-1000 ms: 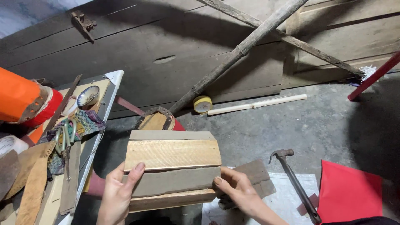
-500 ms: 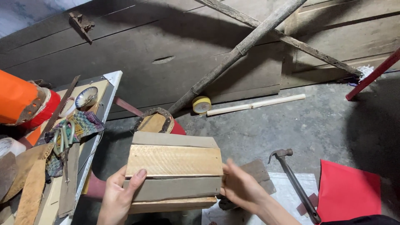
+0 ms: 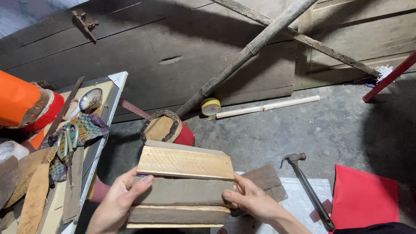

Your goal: Hammering wooden slats onto a frame to assemble a wooden structure, possibly a drum frame.

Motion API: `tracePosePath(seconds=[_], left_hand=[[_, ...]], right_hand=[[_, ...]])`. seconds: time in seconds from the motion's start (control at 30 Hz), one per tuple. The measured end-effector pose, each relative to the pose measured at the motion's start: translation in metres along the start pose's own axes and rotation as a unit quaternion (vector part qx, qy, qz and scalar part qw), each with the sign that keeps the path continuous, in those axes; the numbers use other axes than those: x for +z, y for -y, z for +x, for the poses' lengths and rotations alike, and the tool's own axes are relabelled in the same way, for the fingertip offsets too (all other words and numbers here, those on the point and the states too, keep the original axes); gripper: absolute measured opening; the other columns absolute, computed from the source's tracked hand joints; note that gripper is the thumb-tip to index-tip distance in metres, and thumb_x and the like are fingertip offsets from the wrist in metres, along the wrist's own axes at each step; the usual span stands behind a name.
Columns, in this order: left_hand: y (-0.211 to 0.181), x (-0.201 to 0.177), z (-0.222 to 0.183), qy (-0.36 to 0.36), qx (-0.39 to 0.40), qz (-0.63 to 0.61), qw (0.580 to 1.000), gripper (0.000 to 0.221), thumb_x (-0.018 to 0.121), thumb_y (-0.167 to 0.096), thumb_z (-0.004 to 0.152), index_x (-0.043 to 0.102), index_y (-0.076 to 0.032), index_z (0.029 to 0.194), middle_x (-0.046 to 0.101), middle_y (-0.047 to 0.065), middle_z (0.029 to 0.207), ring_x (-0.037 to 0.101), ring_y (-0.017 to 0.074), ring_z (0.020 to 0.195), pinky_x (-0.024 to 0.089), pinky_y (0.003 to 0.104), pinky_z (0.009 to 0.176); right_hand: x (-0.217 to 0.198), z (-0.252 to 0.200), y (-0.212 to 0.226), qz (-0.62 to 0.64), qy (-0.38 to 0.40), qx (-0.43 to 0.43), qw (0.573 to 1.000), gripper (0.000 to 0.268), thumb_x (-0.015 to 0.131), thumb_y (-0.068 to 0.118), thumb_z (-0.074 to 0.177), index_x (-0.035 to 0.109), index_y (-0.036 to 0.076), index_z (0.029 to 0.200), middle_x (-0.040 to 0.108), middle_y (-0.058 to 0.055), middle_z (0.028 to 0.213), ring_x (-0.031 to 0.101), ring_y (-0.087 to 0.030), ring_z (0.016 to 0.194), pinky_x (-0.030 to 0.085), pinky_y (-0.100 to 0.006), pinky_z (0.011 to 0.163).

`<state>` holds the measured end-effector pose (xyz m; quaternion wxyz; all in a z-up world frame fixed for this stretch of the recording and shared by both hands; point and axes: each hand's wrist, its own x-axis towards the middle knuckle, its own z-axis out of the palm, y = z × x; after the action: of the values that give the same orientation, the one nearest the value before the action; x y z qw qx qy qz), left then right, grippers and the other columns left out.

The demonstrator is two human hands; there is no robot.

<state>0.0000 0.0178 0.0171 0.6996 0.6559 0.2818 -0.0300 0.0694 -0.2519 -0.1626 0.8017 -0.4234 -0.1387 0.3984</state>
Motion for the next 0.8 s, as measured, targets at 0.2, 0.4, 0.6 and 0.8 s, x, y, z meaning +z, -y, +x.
tracePosePath(seconds=[0.2, 0.4, 0.6, 0.8], left_hand=[[-0.004, -0.01, 0.021, 0.003, -0.054, -0.061, 0.997, 0.052, 0.047, -0.018, 0.098, 0.062, 0.014, 0.135, 0.07, 0.034, 0.131, 0.065, 0.0417, 0.116, 0.048, 0.05, 0.099], [0.007, -0.012, 0.059, -0.021, -0.073, -0.1, 0.992, 0.047, 0.046, -0.023, 0.103, 0.06, 0.004, 0.139, 0.066, 0.02, 0.136, 0.06, 0.0293, 0.121, 0.046, 0.042, 0.105], [0.024, -0.021, 0.093, 0.024, -0.08, -0.037, 0.996, 0.045, 0.058, -0.024, 0.097, 0.068, 0.009, 0.126, 0.073, 0.025, 0.121, 0.068, 0.033, 0.105, 0.054, 0.043, 0.092], [0.033, -0.024, 0.105, 0.071, -0.073, -0.019, 0.995, 0.047, 0.059, -0.022, 0.094, 0.068, 0.01, 0.128, 0.073, 0.025, 0.124, 0.068, 0.0327, 0.108, 0.053, 0.042, 0.095]], right_hand=[[0.032, 0.006, 0.037, 0.285, -0.129, 0.139, 0.939, 0.052, 0.043, 0.02, 0.102, 0.051, -0.001, 0.148, 0.061, -0.025, 0.143, 0.059, -0.038, 0.126, 0.049, -0.055, 0.105], [0.014, 0.024, 0.014, 0.278, -0.11, 0.124, 0.946, 0.045, 0.048, 0.022, 0.102, 0.054, 0.006, 0.144, 0.066, -0.019, 0.134, 0.065, -0.033, 0.106, 0.055, -0.047, 0.084], [-0.005, 0.046, 0.003, 0.244, -0.165, 0.143, 0.945, 0.028, 0.058, 0.025, 0.101, 0.063, 0.014, 0.127, 0.069, -0.004, 0.114, 0.065, -0.02, 0.09, 0.055, -0.035, 0.071], [-0.007, 0.052, 0.003, 0.248, -0.176, 0.172, 0.937, 0.025, 0.061, 0.028, 0.101, 0.065, 0.014, 0.121, 0.075, -0.008, 0.115, 0.073, -0.025, 0.087, 0.062, -0.033, 0.069]])
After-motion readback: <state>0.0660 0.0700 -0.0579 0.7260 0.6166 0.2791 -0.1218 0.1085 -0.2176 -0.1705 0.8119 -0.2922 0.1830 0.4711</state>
